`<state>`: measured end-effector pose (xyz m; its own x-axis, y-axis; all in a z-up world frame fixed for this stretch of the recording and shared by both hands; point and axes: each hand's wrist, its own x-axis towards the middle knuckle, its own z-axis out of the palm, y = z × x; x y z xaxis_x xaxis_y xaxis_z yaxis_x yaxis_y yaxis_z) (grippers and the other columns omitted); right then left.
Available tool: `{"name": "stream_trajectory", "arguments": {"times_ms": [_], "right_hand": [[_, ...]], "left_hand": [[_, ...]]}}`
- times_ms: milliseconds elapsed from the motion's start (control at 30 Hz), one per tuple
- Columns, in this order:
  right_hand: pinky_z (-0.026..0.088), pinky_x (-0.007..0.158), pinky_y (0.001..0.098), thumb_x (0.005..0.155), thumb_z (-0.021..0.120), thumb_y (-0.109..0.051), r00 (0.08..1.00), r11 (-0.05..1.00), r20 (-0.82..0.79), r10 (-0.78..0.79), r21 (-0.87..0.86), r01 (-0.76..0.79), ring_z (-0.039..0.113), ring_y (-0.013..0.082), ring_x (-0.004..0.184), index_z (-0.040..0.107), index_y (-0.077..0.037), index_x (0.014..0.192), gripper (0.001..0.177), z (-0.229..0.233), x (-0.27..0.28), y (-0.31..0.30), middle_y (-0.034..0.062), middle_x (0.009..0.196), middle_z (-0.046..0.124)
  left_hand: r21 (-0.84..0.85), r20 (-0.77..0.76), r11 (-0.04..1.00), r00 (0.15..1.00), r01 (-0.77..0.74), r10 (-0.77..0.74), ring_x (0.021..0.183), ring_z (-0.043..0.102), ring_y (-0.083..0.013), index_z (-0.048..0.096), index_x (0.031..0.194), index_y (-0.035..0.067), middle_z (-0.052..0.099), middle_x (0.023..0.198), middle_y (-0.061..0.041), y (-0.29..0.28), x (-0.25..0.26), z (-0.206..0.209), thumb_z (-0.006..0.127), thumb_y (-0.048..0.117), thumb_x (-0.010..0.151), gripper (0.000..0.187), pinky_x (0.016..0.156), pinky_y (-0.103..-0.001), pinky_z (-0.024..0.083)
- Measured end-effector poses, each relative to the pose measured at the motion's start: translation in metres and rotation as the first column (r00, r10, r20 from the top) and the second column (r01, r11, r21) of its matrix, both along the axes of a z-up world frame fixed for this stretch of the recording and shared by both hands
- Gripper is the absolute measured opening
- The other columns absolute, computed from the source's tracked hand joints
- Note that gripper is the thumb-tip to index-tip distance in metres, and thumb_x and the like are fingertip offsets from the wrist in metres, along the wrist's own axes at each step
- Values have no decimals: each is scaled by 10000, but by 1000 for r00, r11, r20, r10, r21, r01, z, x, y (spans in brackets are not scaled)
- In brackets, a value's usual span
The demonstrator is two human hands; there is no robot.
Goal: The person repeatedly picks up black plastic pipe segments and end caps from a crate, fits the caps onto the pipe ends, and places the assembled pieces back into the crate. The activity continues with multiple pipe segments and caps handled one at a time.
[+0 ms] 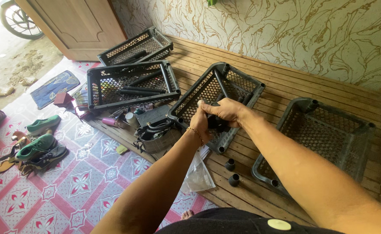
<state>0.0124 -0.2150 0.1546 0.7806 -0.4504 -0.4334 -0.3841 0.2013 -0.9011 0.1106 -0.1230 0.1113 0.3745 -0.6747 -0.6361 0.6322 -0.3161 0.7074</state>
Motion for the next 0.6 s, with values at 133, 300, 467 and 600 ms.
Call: {"name": "stream_trajectory", "arguments": {"times_ms": [133,300,467,600], "right_hand": [[607,559,400,870,689,-558,999,1000,-53,-6,12,7,706,233,644,658,114,1004,686,-7,-6,8,142,797,703],[642,747,360,833,831,-329,907,952,370,199,145,-268,740,178,827,641,51,1171,543,-28,-12,7,95,977,734],[527,508,327,853,670,-144,981,896,-176,-80,-445,-7,667,175,590,707,-27,1081,259,-31,1,4,107,801,725],[530,448,345,964,634,-199,932,678,-295,-209,-731,-79,609,178,511,649,-39,1048,181,-16,6,3,84,716,644]], "left_hand": [[-68,-153,995,987,-68,56,1139,662,-371,611,1291,83,701,1190,-166,-5,10,-10,549,753,878,790,954,-612,520],[44,-153,986,977,160,-151,876,647,-295,648,988,169,679,990,-85,-13,33,1,592,753,761,629,784,-565,497],[123,-231,989,972,79,-49,862,627,-294,636,972,101,673,989,-117,-18,30,13,677,791,749,726,770,-468,494],[-15,35,989,989,-145,146,931,695,-249,677,1058,112,731,1000,-110,-20,24,26,735,707,735,679,746,-405,537]]}}
